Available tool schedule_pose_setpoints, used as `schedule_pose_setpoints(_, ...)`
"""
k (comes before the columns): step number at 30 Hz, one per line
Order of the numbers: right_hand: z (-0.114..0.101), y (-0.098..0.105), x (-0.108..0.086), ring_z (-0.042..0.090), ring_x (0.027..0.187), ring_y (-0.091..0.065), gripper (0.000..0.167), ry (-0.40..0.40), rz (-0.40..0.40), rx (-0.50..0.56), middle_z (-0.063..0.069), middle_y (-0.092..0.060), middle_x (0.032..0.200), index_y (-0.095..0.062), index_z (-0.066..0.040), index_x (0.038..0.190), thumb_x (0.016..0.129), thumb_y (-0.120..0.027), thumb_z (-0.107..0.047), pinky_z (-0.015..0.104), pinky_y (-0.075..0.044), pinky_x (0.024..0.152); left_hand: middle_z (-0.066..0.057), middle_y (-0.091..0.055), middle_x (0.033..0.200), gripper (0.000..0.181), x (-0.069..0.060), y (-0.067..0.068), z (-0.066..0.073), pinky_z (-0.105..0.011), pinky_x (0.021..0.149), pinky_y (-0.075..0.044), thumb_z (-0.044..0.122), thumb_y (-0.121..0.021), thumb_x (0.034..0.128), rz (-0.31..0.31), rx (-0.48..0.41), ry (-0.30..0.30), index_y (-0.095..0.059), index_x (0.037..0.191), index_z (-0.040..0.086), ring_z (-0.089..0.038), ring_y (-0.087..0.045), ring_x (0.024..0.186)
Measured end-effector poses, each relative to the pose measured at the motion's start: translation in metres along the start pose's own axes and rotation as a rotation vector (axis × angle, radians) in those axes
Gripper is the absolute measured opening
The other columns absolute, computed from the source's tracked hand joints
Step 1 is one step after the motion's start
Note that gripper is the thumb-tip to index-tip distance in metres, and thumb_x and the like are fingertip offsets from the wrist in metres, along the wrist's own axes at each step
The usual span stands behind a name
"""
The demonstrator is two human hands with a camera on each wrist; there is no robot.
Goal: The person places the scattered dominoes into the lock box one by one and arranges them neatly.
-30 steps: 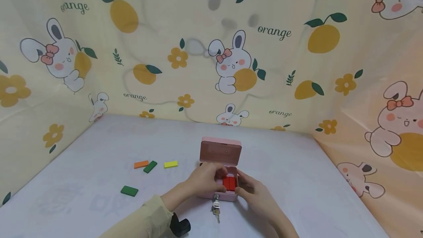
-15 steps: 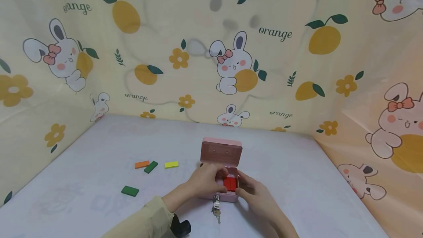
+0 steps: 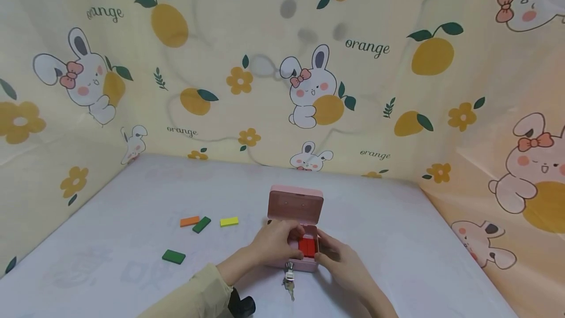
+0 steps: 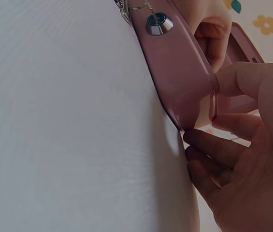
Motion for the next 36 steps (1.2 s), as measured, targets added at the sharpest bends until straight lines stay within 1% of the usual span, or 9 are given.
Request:
schedule_pose_setpoints(4, -0.0004, 0.0003, -0.0015, 0.03, 0.117, -0.058, 0.059, 0.004, 0.0, 0.001, 0.015, -0.053, 0.14, -0.045, -0.012, 0.148, 0.094, -0.067, -0.02, 0.057, -0.04, 0.1, 0.008, -0.068, 0.095, 0.039, 0.0004, -0.001, -0.0009, -0.022, 0.081, -0.048, 0.021, -0.087, 0.0745, -0.005, -0.001, 0.015, -0.068, 0.107, 0.013, -0.001, -0.06, 0.087)
schedule_pose_setpoints(10, -0.002, -0.0002, -0.0014, 0.029, 0.118, -0.057, 0.059, -0.01, 0.014, 0.006, 0.012, -0.054, 0.139, -0.046, -0.016, 0.148, 0.093, -0.068, -0.021, 0.058, -0.038, 0.101, 0.008, -0.068, 0.095, 0.039, 0.0006, -0.001, -0.0016, -0.023, 0.081, -0.049, 0.021, -0.088, 0.0743, 0.0, 0.0, 0.018, -0.067, 0.107, 0.014, -0.001, -0.06, 0.087)
schedule_pose_setpoints(21, -0.0039, -0.0011, -0.0019, 0.029, 0.119, -0.057, 0.06, 0.012, 0.018, -0.001, 0.012, -0.054, 0.139, -0.046, -0.014, 0.148, 0.093, -0.068, -0.023, 0.057, -0.037, 0.102, 0.008, -0.068, 0.095, 0.04, 0.0, -0.0004, -0.0015, -0.022, 0.08, -0.048, 0.023, -0.088, 0.0744, 0.014, 0.012, 0.005, -0.068, 0.108, 0.014, -0.003, -0.06, 0.087)
schedule_pose_setpoints(36, -0.0036, -0.0016, -0.0024, 0.029, 0.118, -0.057, 0.059, -0.004, 0.018, 0.011, 0.012, -0.055, 0.138, -0.046, -0.014, 0.148, 0.093, -0.068, -0.019, 0.057, -0.038, 0.102, 0.008, -0.068, 0.095, 0.039, -0.0008, 0.0006, 0.0, -0.022, 0.081, -0.048, 0.024, -0.088, 0.0744, 0.01, 0.015, 0.004, -0.069, 0.107, 0.014, -0.003, -0.059, 0.088)
Point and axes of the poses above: each hand's wrist, its own x-axis towards the middle knuckle, its own y-axis out of the back of the hand, z = x × y, the point moved 6 cm from there along x, towards the middle knuckle
